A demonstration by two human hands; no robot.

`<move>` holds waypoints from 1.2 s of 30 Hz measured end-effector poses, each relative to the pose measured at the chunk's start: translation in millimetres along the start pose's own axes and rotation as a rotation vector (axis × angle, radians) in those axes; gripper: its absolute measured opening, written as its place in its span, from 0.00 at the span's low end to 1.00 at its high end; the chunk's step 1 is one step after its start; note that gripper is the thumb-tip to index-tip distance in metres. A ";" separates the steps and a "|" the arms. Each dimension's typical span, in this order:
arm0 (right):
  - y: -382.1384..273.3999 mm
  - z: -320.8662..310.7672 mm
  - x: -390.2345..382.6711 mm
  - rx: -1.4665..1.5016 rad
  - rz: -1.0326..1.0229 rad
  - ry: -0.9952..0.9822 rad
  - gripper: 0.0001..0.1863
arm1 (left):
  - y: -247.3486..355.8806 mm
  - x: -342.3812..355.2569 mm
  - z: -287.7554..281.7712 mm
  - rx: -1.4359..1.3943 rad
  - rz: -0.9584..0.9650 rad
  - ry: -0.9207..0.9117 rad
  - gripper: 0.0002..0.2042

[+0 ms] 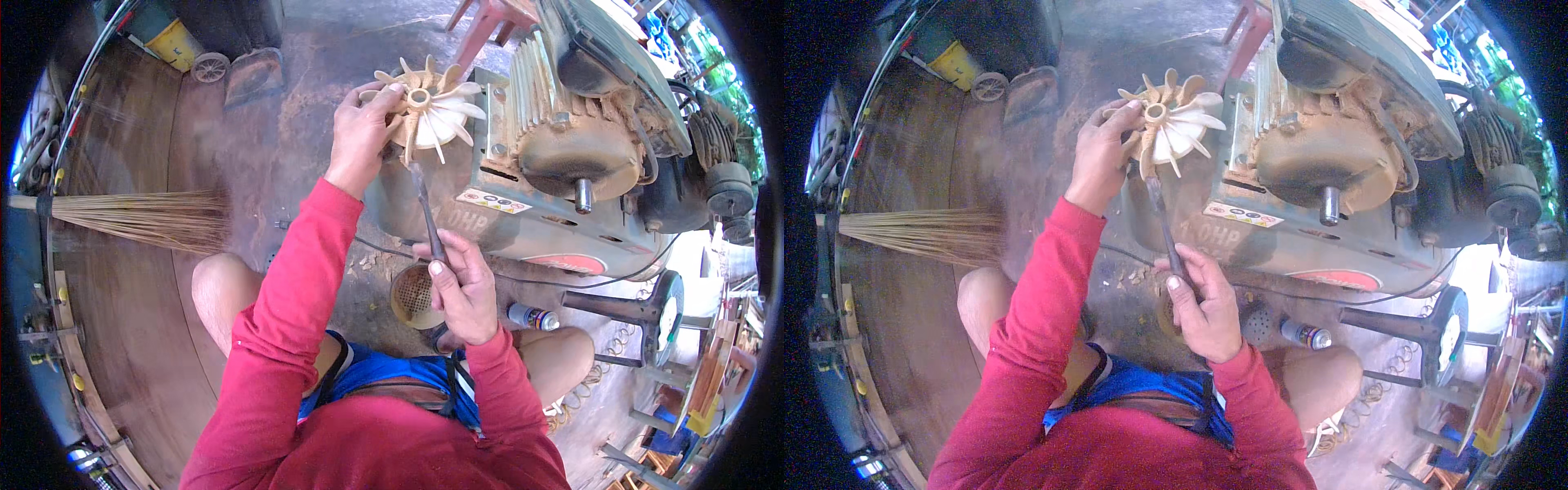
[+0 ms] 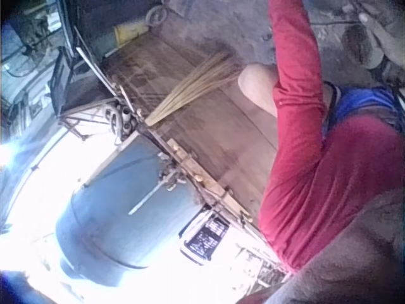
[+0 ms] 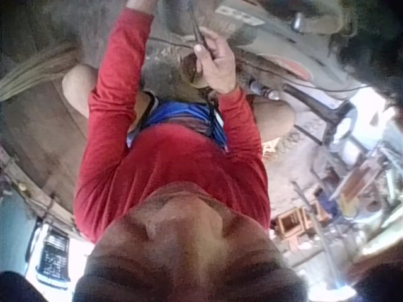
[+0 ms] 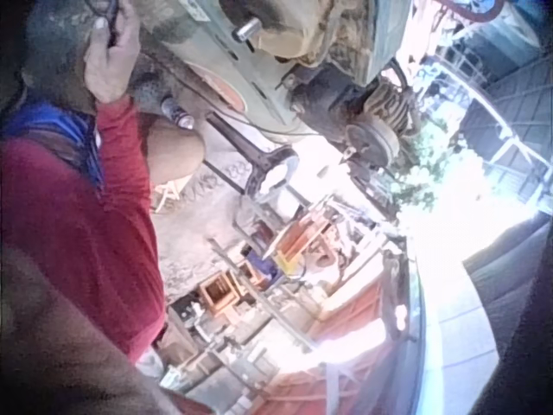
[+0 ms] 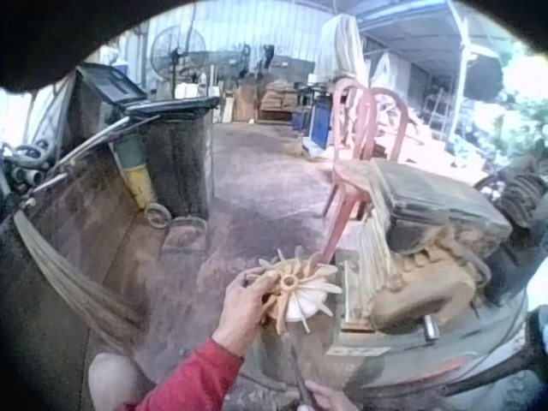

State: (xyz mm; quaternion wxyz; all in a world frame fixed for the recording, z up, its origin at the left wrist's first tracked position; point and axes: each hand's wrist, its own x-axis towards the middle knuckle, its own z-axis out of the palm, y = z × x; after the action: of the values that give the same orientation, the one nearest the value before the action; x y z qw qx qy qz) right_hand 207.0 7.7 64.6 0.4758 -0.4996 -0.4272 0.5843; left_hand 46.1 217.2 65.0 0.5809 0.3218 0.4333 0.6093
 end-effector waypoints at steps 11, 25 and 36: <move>5.2 6.9 5.5 -0.278 -0.172 0.048 0.26 | -2.8 4.0 -0.9 -0.113 -0.028 0.008 0.19; -6.1 23.0 3.7 -0.210 -0.151 0.138 0.21 | -5.7 3.1 0.8 -0.216 -0.035 0.005 0.12; -13.7 28.9 17.7 -0.311 -0.271 0.164 0.22 | -12.3 12.9 -8.8 -0.320 -0.155 -0.093 0.11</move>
State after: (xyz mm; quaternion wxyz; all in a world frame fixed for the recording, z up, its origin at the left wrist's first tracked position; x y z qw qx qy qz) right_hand 179.3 26.9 78.7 0.5006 -0.5507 -0.5353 0.3995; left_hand 42.0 227.9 48.8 0.6893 0.2186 0.3272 0.6083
